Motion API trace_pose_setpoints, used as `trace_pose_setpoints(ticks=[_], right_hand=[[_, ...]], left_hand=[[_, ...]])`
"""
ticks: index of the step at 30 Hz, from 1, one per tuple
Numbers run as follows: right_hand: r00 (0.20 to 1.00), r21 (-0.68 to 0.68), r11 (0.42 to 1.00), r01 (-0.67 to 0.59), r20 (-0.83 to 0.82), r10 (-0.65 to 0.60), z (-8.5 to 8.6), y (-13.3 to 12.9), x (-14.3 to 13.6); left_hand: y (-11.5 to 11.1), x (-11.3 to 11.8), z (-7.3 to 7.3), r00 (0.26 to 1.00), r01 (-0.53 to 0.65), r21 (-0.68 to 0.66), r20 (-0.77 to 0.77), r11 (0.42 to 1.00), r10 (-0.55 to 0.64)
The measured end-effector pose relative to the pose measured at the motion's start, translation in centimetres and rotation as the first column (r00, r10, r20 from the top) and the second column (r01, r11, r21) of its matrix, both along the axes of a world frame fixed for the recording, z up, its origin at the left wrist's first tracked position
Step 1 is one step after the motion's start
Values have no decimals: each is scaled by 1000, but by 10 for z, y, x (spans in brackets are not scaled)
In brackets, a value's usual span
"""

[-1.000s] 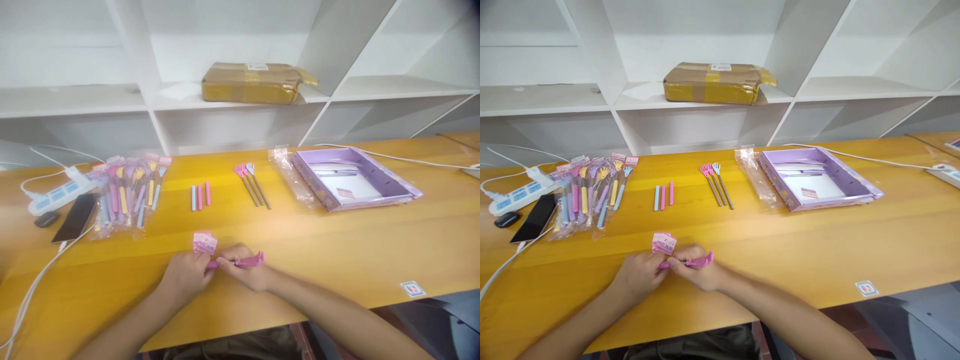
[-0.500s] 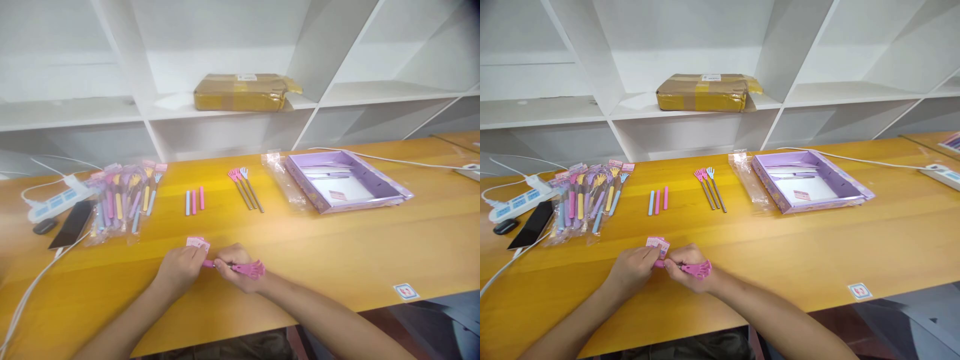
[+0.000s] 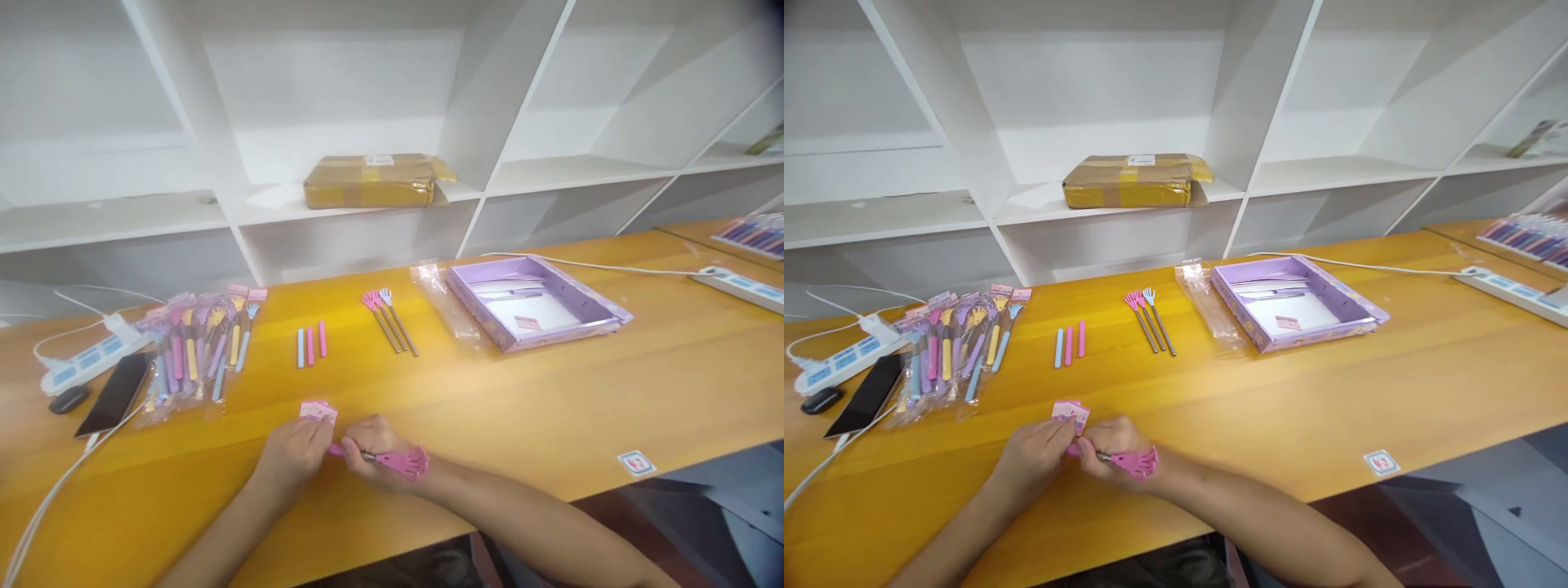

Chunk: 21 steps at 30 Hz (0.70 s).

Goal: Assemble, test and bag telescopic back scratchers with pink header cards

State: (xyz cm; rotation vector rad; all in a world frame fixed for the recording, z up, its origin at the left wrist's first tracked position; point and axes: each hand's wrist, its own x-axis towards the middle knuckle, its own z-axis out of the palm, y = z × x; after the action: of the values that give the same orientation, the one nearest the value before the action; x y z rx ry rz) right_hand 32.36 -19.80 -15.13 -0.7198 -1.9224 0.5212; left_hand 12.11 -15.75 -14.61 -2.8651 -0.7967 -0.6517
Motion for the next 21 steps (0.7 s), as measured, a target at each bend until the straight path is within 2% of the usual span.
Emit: trace_pose_setpoints(ticks=[2,4,7,8,10,11,13,16,18,21], right_hand=[[1000,11,1000,14,-13,-14,2,-1,3],[996,-12,999,50,-78,-51,7,-1,15],[962,-45,988,151,-223,-157,21,4,50],[939,-53,978,200,-274,-207,28,8,66],[866,-80,945,317,-382,-323,46,19,98],[830,-91,927,363,-422,-366,56,27,114],[768,-144,879,455,-436,-469,77,44,144],[696,-259,780,570,-354,-625,103,74,179],[658,-291,726,624,-306,-688,111,95,197],[616,-330,618,714,-125,-778,104,121,213]], left_hand=[[6,-7,8,999,31,13,18,999,-31],[13,-25,17,998,16,21,52,1000,-17],[20,-63,27,982,-135,43,140,990,128],[19,-75,29,971,-187,12,154,982,182],[17,-91,31,942,-301,-126,113,945,315],[16,-94,31,920,-361,-210,76,908,384],[18,-91,32,875,-445,-377,12,812,485],[40,-74,34,825,-443,-567,46,694,564],[66,-61,33,814,-371,-636,128,677,566],[112,-40,21,782,-313,-679,211,663,586]])
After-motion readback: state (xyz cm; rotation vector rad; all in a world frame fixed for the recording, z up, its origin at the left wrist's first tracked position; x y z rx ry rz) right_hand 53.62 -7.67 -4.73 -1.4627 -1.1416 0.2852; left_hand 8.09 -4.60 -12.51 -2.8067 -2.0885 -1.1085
